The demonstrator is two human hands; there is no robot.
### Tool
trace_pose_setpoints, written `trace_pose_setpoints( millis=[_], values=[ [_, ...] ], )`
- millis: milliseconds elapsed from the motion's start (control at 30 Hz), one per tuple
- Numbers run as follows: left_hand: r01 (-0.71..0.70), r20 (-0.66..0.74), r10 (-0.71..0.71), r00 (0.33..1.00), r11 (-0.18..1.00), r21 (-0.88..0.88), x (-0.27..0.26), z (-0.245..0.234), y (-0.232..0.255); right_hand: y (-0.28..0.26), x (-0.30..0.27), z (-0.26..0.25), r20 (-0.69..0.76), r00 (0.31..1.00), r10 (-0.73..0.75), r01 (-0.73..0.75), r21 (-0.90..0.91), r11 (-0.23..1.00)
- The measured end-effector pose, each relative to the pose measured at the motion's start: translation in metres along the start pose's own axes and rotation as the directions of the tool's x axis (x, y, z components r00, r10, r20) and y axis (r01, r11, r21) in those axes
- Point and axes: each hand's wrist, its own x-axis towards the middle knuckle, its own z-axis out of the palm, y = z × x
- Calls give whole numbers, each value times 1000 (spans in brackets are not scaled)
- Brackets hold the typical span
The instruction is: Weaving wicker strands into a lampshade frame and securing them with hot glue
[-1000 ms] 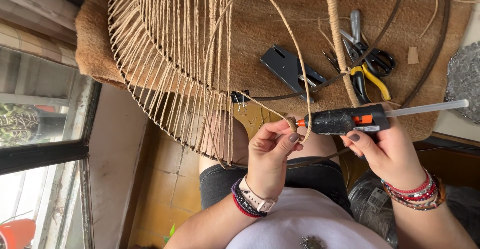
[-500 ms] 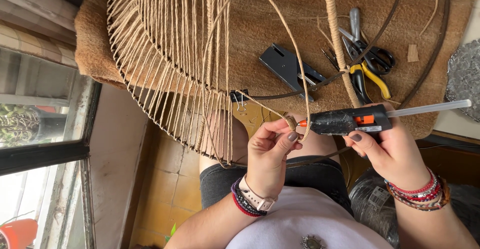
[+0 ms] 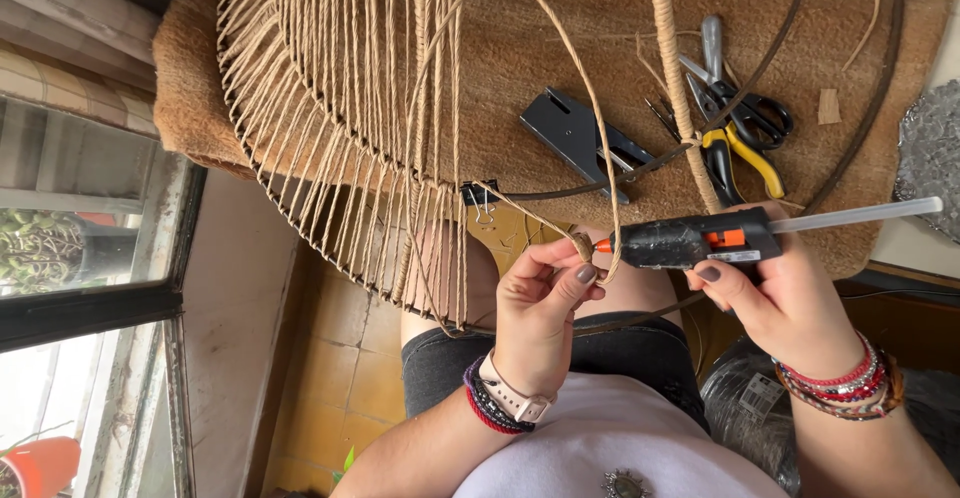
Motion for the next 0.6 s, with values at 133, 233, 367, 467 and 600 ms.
trace_pose_setpoints(
  millis=[133, 233, 367, 467, 600],
  values=[
    [4, -16, -4, 1000, 1000, 8, 0, 1, 1, -7, 1, -3, 11, 998, -56, 57, -61, 997],
    [1, -10, -1, 1000, 1000, 7, 0, 1, 1, -4, 2, -3, 4, 1000, -30, 30, -89, 996],
    [6, -9, -6, 1000, 1000, 10, 0, 4, 3, -8, 3, -1, 8, 1000, -30, 30, 21, 999],
    [-4, 9, 4, 1000, 1000, 19, -1, 4, 4, -6, 5, 3, -10, 1000, -15, 15, 48, 999],
    [-11, 19, 10, 1000, 999, 35, -1, 6, 7, -12, 8, 3, -16, 999, -47, 47, 17, 999]
  ],
)
